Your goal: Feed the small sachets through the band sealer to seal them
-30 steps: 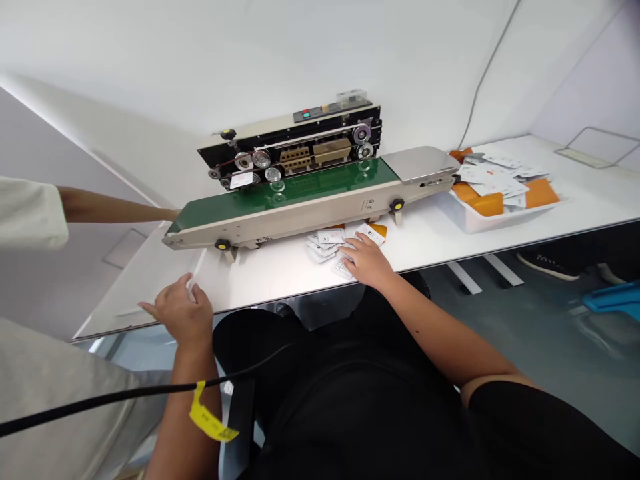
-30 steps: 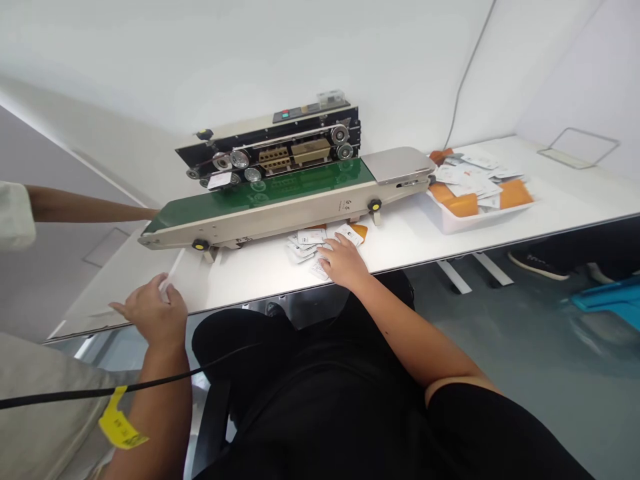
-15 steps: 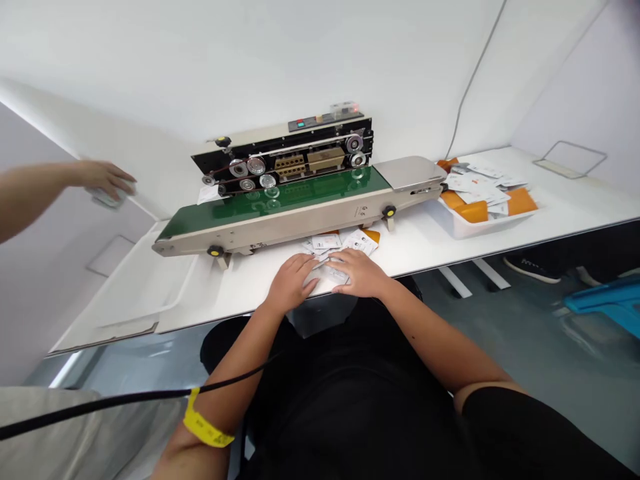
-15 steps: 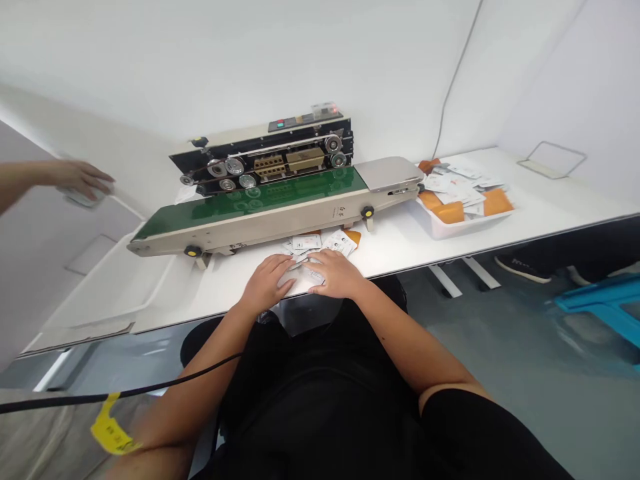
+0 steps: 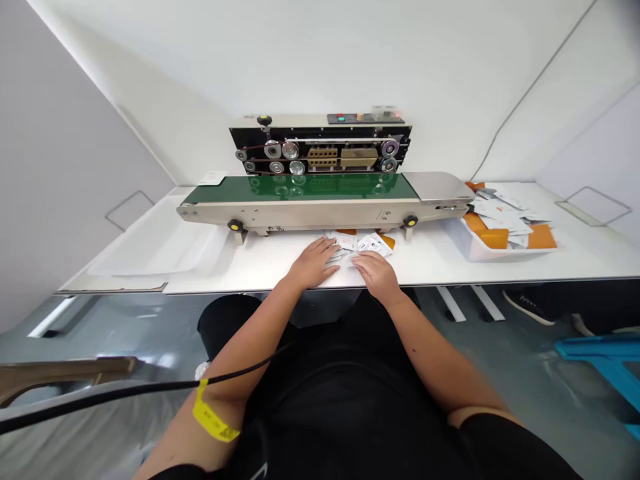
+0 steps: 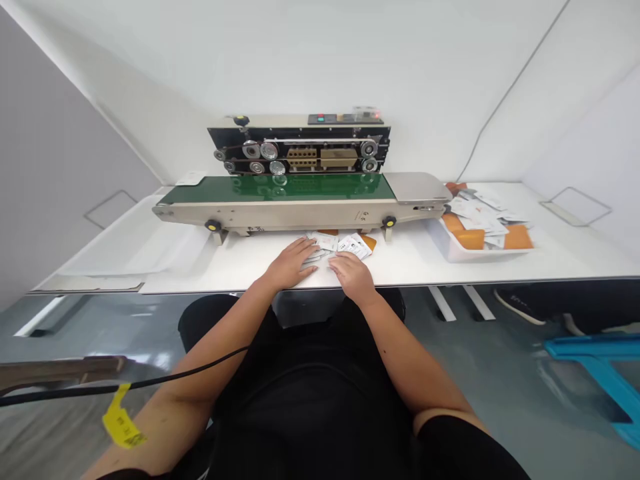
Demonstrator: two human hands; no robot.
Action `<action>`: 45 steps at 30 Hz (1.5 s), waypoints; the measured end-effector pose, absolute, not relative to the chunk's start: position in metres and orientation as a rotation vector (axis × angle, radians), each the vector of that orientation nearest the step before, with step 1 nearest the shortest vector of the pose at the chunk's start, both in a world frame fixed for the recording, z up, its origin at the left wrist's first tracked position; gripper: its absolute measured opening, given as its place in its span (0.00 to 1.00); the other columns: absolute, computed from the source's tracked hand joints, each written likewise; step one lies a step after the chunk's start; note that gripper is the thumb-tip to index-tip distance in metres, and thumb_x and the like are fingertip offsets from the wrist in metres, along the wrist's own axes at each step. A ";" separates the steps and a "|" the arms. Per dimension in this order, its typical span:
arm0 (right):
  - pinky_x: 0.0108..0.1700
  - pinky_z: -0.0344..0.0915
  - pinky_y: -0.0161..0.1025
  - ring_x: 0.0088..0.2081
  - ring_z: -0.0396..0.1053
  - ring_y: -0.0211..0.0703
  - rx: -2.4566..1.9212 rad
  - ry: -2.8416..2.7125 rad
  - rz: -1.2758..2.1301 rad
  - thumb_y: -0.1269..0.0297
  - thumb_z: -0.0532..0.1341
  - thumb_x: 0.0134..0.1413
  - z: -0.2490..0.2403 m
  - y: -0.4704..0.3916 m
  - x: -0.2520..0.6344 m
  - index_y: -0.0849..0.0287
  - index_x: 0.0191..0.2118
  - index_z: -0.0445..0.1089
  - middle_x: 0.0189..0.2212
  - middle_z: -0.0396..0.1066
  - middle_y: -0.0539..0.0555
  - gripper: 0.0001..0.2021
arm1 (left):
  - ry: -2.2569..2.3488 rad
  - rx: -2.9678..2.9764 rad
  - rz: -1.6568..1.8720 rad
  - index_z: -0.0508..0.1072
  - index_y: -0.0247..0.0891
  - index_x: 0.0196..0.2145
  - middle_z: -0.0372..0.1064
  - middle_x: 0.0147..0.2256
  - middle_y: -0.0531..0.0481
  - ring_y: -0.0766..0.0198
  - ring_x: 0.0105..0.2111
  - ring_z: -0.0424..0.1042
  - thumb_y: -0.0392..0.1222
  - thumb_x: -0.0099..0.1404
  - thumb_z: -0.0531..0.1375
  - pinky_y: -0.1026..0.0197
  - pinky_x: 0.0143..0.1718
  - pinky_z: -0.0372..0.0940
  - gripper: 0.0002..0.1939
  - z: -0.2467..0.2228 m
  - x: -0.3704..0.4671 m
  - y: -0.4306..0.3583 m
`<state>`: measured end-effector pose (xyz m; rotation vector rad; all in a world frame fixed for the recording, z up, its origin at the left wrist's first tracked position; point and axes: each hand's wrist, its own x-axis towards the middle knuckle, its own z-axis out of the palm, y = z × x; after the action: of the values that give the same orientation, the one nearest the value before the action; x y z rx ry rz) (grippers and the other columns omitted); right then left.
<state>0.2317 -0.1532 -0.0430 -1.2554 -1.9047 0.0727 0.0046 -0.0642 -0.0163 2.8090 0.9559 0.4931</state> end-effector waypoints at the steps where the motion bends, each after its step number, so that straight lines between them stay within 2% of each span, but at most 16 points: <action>1: 0.59 0.65 0.54 0.54 0.70 0.51 -1.281 -1.809 0.036 0.59 0.53 0.68 -0.044 -0.156 0.232 0.54 0.44 0.78 0.45 0.78 0.55 0.15 | 0.961 2.800 0.501 0.61 0.39 0.67 0.51 0.69 0.46 0.51 0.70 0.47 0.53 0.70 0.56 0.47 0.71 0.48 0.32 -0.016 0.004 -0.064; 5: 0.55 0.67 0.52 0.49 0.71 0.51 -1.350 -1.235 0.015 0.53 0.53 0.67 -0.046 -0.160 0.237 0.56 0.42 0.75 0.45 0.77 0.57 0.16 | 0.995 2.754 0.565 0.61 0.39 0.66 0.50 0.70 0.45 0.50 0.70 0.47 0.51 0.68 0.58 0.47 0.70 0.49 0.32 -0.017 0.002 -0.062; 8: 0.40 0.71 0.43 0.35 0.73 0.44 -1.315 -0.843 0.208 0.47 0.53 0.65 -0.047 -0.152 0.241 0.58 0.43 0.71 0.36 0.75 0.54 0.19 | 1.005 2.730 0.587 0.62 0.38 0.66 0.51 0.70 0.45 0.50 0.70 0.47 0.51 0.68 0.58 0.47 0.70 0.49 0.32 -0.019 0.001 -0.061; 10: 0.31 0.68 0.37 0.25 0.67 0.37 -1.253 -0.710 0.333 0.46 0.56 0.62 -0.048 -0.144 0.244 0.58 0.43 0.69 0.31 0.72 0.50 0.18 | 1.004 2.719 0.594 0.62 0.38 0.66 0.51 0.69 0.45 0.49 0.70 0.47 0.51 0.68 0.58 0.47 0.70 0.49 0.32 -0.020 0.001 -0.061; 12: 0.27 0.65 0.35 0.22 0.64 0.34 -1.186 -0.679 0.417 0.48 0.60 0.58 -0.048 -0.137 0.246 0.58 0.44 0.68 0.30 0.71 0.49 0.18 | 1.002 2.709 0.606 0.63 0.39 0.66 0.51 0.69 0.45 0.50 0.70 0.47 0.50 0.68 0.58 0.47 0.70 0.50 0.31 -0.021 0.000 -0.061; 20: 0.37 0.72 0.37 0.30 0.72 0.37 -1.068 -0.728 0.610 0.58 0.72 0.44 -0.052 -0.134 0.252 0.60 0.50 0.70 0.38 0.76 0.53 0.26 | 0.991 2.720 0.666 0.65 0.38 0.64 0.54 0.68 0.43 0.49 0.70 0.49 0.50 0.67 0.58 0.46 0.70 0.51 0.30 -0.023 -0.002 -0.061; 26: 0.40 0.74 0.41 0.31 0.74 0.38 -1.100 -0.735 0.649 0.57 0.71 0.44 -0.051 -0.132 0.252 0.62 0.48 0.72 0.39 0.77 0.55 0.25 | 1.004 2.699 0.674 0.65 0.38 0.64 0.54 0.68 0.43 0.49 0.69 0.49 0.50 0.67 0.58 0.46 0.69 0.52 0.30 -0.022 -0.004 -0.062; 33: 0.43 0.76 0.44 0.36 0.76 0.42 -1.115 -0.732 0.638 0.57 0.71 0.45 -0.050 -0.132 0.253 0.61 0.43 0.71 0.40 0.76 0.56 0.21 | 0.997 2.690 0.663 0.66 0.39 0.63 0.54 0.68 0.43 0.49 0.69 0.50 0.50 0.67 0.58 0.46 0.69 0.52 0.29 -0.020 -0.003 -0.061; 37: 0.40 0.76 0.42 0.34 0.76 0.42 -1.097 -0.734 0.655 0.57 0.71 0.45 -0.050 -0.134 0.250 0.60 0.40 0.70 0.37 0.76 0.55 0.19 | 0.997 2.687 0.676 0.65 0.39 0.64 0.55 0.68 0.43 0.48 0.69 0.50 0.50 0.67 0.58 0.46 0.69 0.52 0.30 -0.022 -0.003 -0.060; 42: 0.28 0.70 0.37 0.24 0.72 0.40 -1.141 -0.840 0.559 0.54 0.71 0.46 -0.027 -0.137 0.258 0.59 0.34 0.68 0.26 0.74 0.50 0.16 | 0.994 2.684 0.725 0.66 0.39 0.63 0.56 0.67 0.42 0.48 0.68 0.51 0.48 0.66 0.60 0.46 0.68 0.53 0.29 -0.025 -0.004 -0.058; 45: 0.33 0.71 0.40 0.28 0.74 0.43 -1.209 -0.990 0.281 0.54 0.69 0.49 0.016 -0.126 0.289 0.60 0.36 0.72 0.27 0.74 0.51 0.15 | 0.969 2.690 0.739 0.67 0.39 0.62 0.57 0.66 0.42 0.49 0.68 0.52 0.48 0.66 0.60 0.47 0.68 0.53 0.29 -0.027 -0.005 -0.058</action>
<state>0.2888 -0.1262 0.0162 -1.2089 -0.9895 0.2807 -0.0051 -0.0578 -0.0267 2.6904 0.9686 0.7394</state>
